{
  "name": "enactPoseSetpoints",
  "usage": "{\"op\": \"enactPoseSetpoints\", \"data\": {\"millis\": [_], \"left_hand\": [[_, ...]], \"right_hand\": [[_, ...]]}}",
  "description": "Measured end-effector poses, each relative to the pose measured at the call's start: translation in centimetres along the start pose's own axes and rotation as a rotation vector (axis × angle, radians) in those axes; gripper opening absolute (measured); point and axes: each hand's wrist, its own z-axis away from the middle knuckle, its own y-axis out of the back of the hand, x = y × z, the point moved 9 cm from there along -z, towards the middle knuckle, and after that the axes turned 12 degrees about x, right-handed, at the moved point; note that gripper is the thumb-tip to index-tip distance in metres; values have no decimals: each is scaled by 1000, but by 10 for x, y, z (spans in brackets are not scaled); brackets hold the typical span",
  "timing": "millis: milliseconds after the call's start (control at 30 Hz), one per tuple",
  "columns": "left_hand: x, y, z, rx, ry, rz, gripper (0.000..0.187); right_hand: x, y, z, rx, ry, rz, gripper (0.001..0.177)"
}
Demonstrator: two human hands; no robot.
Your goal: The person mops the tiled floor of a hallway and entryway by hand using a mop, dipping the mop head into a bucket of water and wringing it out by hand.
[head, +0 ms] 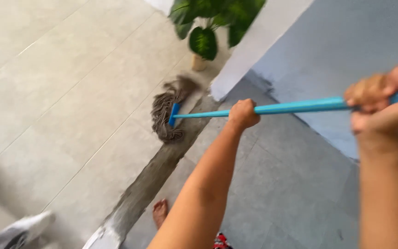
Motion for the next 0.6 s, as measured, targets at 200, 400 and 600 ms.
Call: {"op": "enactPoseSetpoints", "data": {"millis": [200,400,600], "left_hand": [[-68,122,92,183,135,-98,7],[-216,287,280,464,119,-206,14],[-284,360,365,496,284,-380,8]], "right_hand": [[45,-72,36,-174,-202,-140,43],[116,-213,226,-314,-528,-484,53],[105,-287,324,-512,-593,-430,34]]}}
